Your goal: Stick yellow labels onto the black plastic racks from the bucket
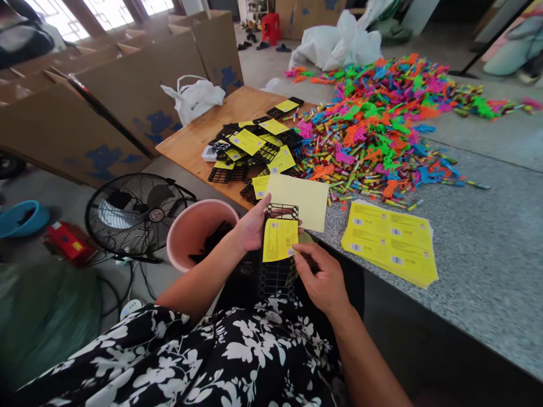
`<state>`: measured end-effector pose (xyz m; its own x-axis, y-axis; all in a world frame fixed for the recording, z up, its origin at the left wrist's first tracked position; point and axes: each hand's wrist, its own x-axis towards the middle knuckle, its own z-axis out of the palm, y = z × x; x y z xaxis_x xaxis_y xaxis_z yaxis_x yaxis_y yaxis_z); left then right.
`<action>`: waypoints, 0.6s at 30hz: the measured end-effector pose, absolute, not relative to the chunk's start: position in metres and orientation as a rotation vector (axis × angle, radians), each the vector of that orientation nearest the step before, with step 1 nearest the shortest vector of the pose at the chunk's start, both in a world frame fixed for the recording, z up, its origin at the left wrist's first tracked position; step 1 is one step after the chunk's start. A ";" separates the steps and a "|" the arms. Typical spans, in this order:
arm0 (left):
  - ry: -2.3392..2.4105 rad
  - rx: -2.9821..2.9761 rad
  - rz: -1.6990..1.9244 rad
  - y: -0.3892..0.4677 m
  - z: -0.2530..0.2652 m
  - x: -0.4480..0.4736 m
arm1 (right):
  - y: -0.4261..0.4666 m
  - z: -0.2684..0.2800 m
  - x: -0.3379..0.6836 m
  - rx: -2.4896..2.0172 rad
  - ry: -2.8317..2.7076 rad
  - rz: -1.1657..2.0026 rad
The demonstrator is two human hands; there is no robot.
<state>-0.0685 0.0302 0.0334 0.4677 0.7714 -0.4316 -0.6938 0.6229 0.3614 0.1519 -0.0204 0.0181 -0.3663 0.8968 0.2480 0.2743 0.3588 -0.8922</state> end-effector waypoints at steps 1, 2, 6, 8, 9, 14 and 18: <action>0.609 0.137 0.912 0.030 0.034 -0.069 | -0.020 0.020 0.152 -1.008 -1.860 1.017; 0.615 0.130 0.924 0.030 0.035 -0.068 | -0.019 0.022 0.151 -0.991 -1.879 1.020; 0.640 0.102 0.957 0.031 0.039 -0.067 | -0.017 0.028 0.149 -0.946 -1.935 0.998; 0.645 0.095 0.957 0.031 0.039 -0.066 | -0.016 0.030 0.147 -0.944 -1.953 0.992; 0.645 0.093 0.954 0.031 0.039 -0.065 | -0.016 0.030 0.146 -0.944 -1.961 0.992; 0.625 0.089 0.955 0.032 0.039 -0.066 | -0.017 0.031 0.145 -0.971 -1.977 0.989; 0.658 0.095 0.978 0.034 0.041 -0.070 | -0.022 0.033 0.148 -0.936 -1.977 1.019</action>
<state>-0.0703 0.0336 0.0414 0.3826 0.7934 -0.4733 -0.7377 0.5708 0.3606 0.1480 -0.0217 0.0331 -0.4835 0.8360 0.2594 0.2738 0.4259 -0.8623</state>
